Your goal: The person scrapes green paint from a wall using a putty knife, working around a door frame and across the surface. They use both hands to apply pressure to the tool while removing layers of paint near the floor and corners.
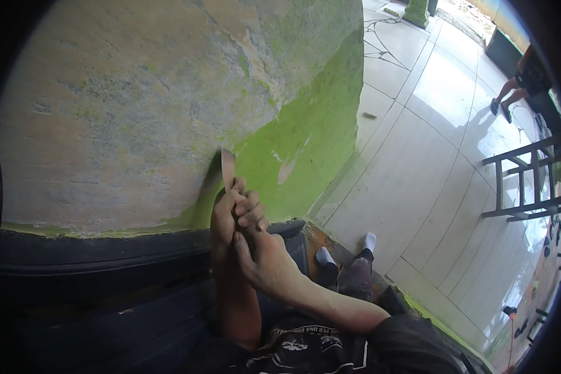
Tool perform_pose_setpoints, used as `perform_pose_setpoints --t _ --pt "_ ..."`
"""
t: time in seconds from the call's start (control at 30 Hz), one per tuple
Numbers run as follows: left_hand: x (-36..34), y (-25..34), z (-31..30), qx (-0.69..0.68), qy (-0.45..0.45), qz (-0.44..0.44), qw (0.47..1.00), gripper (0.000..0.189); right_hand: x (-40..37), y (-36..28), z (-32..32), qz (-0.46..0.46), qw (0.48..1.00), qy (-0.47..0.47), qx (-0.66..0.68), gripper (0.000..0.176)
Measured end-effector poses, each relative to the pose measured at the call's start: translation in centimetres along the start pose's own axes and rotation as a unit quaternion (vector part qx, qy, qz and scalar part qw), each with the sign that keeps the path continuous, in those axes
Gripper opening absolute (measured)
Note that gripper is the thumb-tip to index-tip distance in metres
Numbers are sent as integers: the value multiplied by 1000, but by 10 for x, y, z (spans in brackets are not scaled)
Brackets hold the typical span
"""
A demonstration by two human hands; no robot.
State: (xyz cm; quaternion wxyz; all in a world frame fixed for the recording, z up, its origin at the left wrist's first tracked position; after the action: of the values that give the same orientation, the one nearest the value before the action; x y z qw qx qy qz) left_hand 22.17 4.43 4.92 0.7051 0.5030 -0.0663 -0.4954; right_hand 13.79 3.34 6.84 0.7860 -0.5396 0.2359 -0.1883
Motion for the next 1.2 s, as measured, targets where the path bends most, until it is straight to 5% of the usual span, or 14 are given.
perform_pose_setpoints --t 0.1,0.2,0.37,0.5,0.63,0.83,0.87,0.97,1.1,1.2 --pt "-7 -8 -7 -36 40 -17 998 15 -5 4 4 -4 1000 -16 -14 20" --pt "-4 -5 -4 74 -2 23 997 12 2 4 -5 -69 997 -11 -20 20" --pt "11 -7 4 44 30 -9 999 10 8 5 -12 30 1000 4 -1 18" --pt "-4 -5 -1 54 -1 16 998 10 -10 2 2 -68 997 -39 -12 21" --pt "18 -3 2 60 7 -24 998 10 11 1 -8 15 1000 -7 3 20" --pt "-2 -5 -2 87 49 14 995 12 -1 2 -5 -64 997 -46 -16 16" --pt "12 -4 6 83 42 4 996 12 10 7 -10 -7 999 -42 -3 16" --pt "6 -2 6 21 27 3 999 11 6 2 -3 -19 997 -56 -45 18" --pt "5 1 4 40 -20 15 999 11 3 -2 2 -101 992 -61 -34 21" --pt "21 0 9 34 25 -23 999 11 18 4 -6 2 1000 -23 -16 17"
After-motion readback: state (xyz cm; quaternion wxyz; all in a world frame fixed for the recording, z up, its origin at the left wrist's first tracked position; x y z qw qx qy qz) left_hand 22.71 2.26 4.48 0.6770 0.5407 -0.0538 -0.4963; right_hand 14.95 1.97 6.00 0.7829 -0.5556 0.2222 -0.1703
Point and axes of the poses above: each hand's wrist, its own x-axis towards the middle knuckle, its own z-axis out of the palm, y = z × x, the point moved 8 cm from there along x, towards the middle knuckle, and after that the axes turned 15 degrees about x, right-handed, at the moved point
